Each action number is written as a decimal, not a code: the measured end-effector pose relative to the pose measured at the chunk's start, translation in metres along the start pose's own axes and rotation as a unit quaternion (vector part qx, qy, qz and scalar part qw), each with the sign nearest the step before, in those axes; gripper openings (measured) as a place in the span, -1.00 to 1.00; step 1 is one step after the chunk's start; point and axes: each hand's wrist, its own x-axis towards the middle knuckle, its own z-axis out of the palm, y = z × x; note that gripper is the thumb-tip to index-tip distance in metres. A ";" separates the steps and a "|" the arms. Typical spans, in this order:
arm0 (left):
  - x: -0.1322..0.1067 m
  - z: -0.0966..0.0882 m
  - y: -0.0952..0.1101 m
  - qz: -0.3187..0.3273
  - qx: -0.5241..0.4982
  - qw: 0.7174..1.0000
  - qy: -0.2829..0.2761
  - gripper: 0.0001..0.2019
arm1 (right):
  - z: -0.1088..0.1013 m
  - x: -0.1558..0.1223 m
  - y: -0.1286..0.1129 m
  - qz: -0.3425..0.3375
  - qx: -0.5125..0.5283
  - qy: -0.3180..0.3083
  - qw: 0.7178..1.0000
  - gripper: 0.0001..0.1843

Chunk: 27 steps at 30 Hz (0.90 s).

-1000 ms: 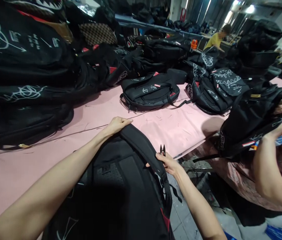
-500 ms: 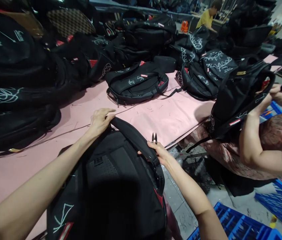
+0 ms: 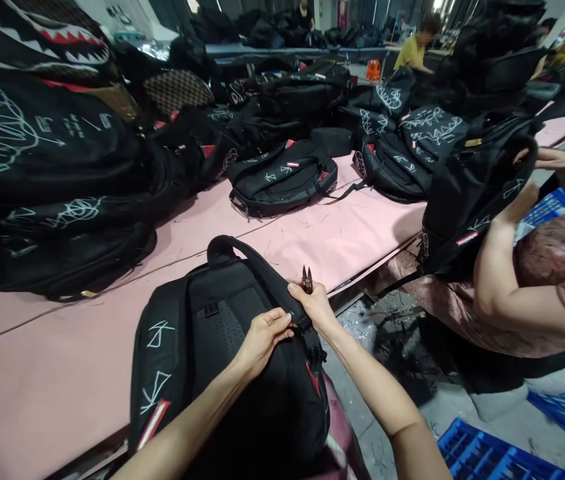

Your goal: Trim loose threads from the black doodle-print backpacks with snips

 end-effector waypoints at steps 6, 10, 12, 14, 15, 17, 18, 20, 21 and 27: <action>-0.012 0.009 -0.002 0.140 -0.014 0.990 -0.001 -0.85 | -0.009 -0.031 -0.017 -0.142 -0.138 0.033 0.980 -0.88; -0.013 0.016 -0.004 0.131 -0.092 0.986 -0.053 -0.83 | -0.005 -0.041 -0.013 -0.146 -0.087 0.080 0.982 -0.83; -0.013 0.017 -0.004 0.099 -0.140 0.980 -0.103 -0.71 | -0.003 -0.047 -0.006 -0.111 -0.026 0.093 0.989 -0.80; -0.012 0.017 -0.004 0.082 -0.182 0.970 -0.142 -0.59 | -0.001 -0.055 0.003 -0.063 0.035 0.096 0.993 -0.75; -0.012 0.016 -0.004 0.073 -0.195 0.966 -0.156 -0.56 | -0.001 -0.059 0.007 -0.040 0.057 0.098 0.993 -0.73; -0.012 0.015 -0.003 0.051 -0.202 0.960 -0.184 -0.53 | -0.002 -0.064 0.014 -0.009 0.084 0.104 0.991 -0.69; -0.012 0.015 -0.003 0.046 -0.201 0.959 -0.194 -0.53 | -0.003 -0.065 0.016 0.000 0.093 0.104 0.990 -0.68; -0.011 0.015 -0.003 0.050 -0.199 0.959 -0.197 -0.57 | -0.006 -0.065 0.017 0.017 0.096 0.091 0.991 -0.64; -0.010 0.016 -0.003 0.059 -0.197 0.960 -0.189 -0.59 | -0.008 -0.064 0.016 0.024 0.087 0.085 0.992 -0.63; -0.002 0.014 0.002 0.116 -0.091 0.986 -0.079 -0.70 | -0.016 -0.064 0.001 -0.156 -0.143 0.159 0.964 -0.87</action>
